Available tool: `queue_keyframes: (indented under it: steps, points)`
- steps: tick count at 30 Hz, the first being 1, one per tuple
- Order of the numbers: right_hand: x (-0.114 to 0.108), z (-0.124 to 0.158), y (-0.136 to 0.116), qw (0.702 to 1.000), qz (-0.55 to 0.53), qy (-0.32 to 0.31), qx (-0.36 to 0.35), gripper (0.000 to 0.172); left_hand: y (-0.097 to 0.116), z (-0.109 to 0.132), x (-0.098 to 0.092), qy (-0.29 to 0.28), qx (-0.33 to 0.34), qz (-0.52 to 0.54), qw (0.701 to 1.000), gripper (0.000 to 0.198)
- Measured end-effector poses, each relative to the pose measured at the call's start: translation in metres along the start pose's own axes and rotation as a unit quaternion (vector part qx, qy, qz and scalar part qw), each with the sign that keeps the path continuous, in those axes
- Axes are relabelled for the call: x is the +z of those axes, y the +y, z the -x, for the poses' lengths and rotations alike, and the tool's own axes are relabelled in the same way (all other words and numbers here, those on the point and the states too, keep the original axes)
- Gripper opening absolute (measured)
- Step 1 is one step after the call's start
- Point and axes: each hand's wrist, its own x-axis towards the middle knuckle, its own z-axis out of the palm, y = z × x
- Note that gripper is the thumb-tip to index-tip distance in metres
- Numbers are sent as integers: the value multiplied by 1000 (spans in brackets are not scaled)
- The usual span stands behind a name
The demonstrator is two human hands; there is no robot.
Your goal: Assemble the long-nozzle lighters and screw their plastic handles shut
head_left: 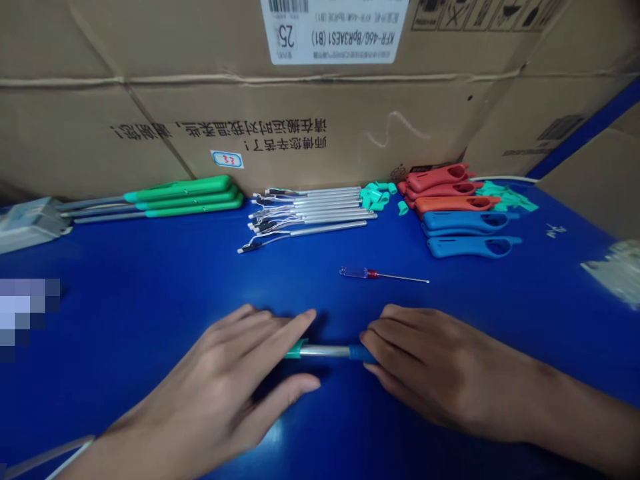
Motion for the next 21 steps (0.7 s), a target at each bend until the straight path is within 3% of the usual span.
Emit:
queue_keyframes:
  steps: [3, 7, 13, 17, 21]
  points:
    - [2, 1, 1, 1000, 15, 18, 0, 35, -8, 2, -7, -38, -17, 6, 999, 44]
    - [5, 1, 0, 999, 28, 28, -3, 37, -14, -1, -11, -69, -14, 76, 995, 19]
    - [4, 2, -2, 999, 29, 10, -21, 32, -7, -6, -9, -54, 10, 108, 993, 16]
    - [4, 2, -6, 999, 24, -2, -34, 23, 2, -11, -10, -59, 41, 77, 994, 19]
    - [4, 1, -9, 999, 19, 4, -34, 25, 10, -15, -5, -57, 63, 36, 996, 25]
